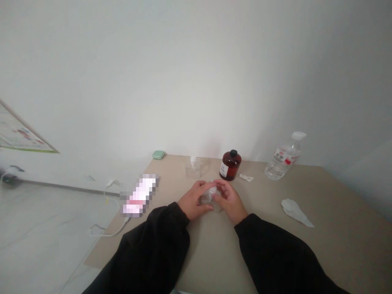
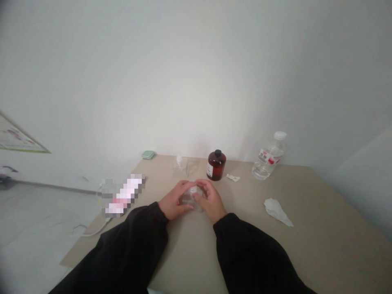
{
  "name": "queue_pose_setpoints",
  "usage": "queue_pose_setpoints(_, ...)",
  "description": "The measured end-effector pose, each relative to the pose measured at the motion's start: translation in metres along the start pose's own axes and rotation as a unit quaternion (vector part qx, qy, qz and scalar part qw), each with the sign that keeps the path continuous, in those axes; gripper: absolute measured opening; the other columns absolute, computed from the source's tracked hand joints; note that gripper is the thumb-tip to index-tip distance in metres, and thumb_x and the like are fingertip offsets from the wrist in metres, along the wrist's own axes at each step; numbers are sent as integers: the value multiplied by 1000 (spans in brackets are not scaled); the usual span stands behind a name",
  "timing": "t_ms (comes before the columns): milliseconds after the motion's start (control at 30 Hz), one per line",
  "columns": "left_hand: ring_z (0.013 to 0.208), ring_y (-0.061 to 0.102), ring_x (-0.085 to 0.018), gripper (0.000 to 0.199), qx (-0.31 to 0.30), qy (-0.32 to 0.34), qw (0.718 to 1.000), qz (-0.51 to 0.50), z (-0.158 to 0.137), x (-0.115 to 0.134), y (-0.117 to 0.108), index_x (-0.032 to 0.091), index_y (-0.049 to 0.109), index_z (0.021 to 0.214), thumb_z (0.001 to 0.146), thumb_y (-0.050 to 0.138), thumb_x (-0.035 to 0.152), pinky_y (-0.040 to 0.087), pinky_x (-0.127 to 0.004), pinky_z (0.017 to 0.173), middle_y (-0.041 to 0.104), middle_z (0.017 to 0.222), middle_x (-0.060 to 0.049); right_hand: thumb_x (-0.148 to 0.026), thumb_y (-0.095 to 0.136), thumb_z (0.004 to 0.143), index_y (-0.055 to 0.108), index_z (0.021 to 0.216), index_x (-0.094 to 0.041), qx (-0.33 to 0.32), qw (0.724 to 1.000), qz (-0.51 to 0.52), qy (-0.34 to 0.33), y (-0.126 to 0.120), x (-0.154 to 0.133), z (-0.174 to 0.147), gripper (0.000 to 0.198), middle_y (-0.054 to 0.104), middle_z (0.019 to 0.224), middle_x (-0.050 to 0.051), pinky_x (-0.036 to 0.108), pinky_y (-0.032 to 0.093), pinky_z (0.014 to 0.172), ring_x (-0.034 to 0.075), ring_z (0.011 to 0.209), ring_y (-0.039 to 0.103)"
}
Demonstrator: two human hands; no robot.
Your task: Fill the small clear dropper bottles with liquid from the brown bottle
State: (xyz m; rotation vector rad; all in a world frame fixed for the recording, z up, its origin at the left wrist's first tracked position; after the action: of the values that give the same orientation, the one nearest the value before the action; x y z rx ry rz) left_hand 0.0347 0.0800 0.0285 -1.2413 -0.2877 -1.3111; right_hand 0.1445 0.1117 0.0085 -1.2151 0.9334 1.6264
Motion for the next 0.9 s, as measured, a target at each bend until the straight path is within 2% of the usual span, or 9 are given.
queue_pose_setpoints(67, 118, 48, -29, 74, 0, 2, 1000, 1, 0, 2, 0, 25, 41, 141, 77, 72, 46, 37, -47, 108, 44, 125, -11, -42, 76, 72, 55, 109, -25, 9, 1000, -6, -1, 0, 1, 1, 46, 65, 111, 7, 44, 45, 99, 25, 110, 60)
queue_pose_setpoints(300, 119, 47, -29, 74, 3, -4, 1000, 3, -1, 0, 0, 25, 41, 142, 77, 72, 46, 37, -47, 108, 43, 126, -11, -45, 68, 80, 57, 109, -25, -15, 1000, -8, -5, 0, -1, 0, 37, 67, 111, 7, 43, 45, 98, 24, 108, 61)
queue_pose_setpoints(467, 118, 48, -29, 75, 7, 0, 1000, -3, 0, 0, -1, 24, 42, 141, 76, 74, 43, 37, -45, 108, 44, 126, -11, -40, 75, 73, 57, 105, -24, 13, 999, -37, -28, 2, -5, 0, 40, 65, 106, 6, 43, 46, 97, 24, 104, 61)
queue_pose_setpoints(733, 118, 47, -29, 74, 4, -1, 1000, -3, 0, 3, 0, 23, 42, 141, 76, 74, 40, 37, -47, 107, 45, 125, -12, -44, 65, 82, 56, 109, -25, -15, 999, -36, -25, 1, -6, -2, 34, 65, 111, 7, 45, 45, 99, 24, 108, 60)
queue_pose_setpoints(900, 119, 48, -28, 73, 2, -10, 1000, 0, -1, 0, 1, 25, 42, 141, 76, 74, 39, 37, -47, 108, 44, 126, -11, -40, 72, 76, 55, 114, -25, -6, 998, -56, -27, 4, -3, -1, 44, 63, 115, 8, 45, 44, 100, 25, 111, 59)
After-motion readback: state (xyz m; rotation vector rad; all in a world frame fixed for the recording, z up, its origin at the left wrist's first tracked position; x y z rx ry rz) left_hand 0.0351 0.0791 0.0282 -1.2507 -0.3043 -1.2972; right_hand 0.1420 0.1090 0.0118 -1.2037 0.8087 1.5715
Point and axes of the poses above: each hand's wrist, its own z-axis towards the middle knuckle, its own y-axis out of the palm, x = y × z, the point moved 10 cm from there along z, towards the middle knuckle
